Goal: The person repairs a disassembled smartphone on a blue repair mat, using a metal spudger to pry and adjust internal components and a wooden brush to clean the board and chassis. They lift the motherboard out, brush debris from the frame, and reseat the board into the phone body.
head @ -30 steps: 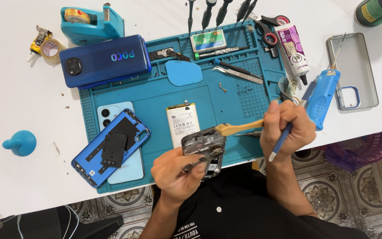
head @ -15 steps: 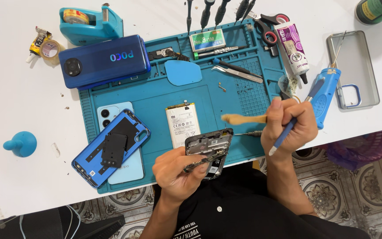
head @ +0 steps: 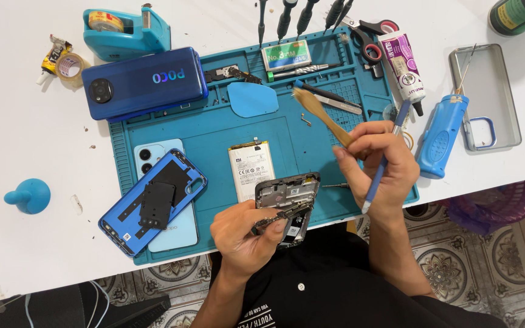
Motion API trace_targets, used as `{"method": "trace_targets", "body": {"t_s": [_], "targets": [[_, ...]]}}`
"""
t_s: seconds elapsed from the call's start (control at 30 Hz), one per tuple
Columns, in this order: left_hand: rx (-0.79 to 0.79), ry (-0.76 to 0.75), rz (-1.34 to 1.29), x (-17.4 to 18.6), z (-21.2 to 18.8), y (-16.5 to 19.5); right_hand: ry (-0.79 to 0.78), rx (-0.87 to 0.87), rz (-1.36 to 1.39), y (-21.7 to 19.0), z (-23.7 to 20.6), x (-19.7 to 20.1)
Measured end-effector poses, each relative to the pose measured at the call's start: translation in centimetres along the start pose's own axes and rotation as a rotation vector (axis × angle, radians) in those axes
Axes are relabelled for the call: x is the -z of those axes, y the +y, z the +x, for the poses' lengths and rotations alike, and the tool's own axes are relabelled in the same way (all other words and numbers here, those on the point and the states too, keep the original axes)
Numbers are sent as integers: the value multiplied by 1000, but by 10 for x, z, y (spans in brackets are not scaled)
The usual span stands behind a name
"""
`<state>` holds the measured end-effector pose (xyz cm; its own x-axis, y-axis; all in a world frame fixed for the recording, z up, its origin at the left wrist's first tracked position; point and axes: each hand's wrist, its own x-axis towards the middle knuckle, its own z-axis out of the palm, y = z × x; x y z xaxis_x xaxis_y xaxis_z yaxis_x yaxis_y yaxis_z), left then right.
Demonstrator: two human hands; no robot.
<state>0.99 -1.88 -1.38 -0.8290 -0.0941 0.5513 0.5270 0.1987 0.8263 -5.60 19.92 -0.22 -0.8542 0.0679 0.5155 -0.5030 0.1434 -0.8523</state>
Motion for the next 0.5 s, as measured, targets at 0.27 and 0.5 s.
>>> {"method": "trace_targets", "body": {"t_s": [0.27, 0.5], "targets": [[17, 1, 18, 2, 1, 2, 62, 115, -181, -5, -3, 1], [78, -4, 4, 1, 1, 3, 7, 63, 105, -1, -9, 8]]}}
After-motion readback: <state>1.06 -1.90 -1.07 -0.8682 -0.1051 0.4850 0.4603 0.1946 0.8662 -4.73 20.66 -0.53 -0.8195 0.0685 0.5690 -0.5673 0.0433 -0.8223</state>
